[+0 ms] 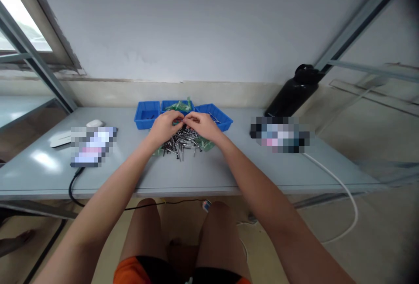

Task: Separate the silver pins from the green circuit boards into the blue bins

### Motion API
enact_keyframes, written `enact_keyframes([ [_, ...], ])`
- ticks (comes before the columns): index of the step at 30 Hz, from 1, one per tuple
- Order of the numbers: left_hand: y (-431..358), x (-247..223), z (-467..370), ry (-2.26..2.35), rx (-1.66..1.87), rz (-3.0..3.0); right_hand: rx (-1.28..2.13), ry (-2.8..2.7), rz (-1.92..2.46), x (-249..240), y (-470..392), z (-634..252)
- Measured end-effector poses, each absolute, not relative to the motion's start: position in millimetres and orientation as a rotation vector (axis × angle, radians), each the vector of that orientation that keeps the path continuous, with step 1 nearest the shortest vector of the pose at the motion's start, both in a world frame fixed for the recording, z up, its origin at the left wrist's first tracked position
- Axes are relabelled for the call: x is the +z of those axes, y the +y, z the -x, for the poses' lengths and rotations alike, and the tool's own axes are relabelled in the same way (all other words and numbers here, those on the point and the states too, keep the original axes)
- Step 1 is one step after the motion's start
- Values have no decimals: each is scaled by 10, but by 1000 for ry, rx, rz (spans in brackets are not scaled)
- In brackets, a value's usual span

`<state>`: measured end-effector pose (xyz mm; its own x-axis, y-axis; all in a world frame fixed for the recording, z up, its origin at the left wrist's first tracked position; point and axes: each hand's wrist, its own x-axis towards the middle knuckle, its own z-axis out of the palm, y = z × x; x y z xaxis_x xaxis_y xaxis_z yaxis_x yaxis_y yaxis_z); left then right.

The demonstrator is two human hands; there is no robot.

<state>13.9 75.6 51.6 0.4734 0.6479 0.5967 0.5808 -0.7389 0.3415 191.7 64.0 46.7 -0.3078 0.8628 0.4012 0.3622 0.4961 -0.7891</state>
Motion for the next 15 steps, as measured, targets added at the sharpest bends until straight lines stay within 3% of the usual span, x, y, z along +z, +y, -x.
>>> enact_keyframes([
  [6,763,510,-127,1094,1150,-2592,880,-1780,1011,477,657,-1928],
  [15,703,565,-132,1221,1151,-2545,705,-1741,1087,464,716,-2004],
])
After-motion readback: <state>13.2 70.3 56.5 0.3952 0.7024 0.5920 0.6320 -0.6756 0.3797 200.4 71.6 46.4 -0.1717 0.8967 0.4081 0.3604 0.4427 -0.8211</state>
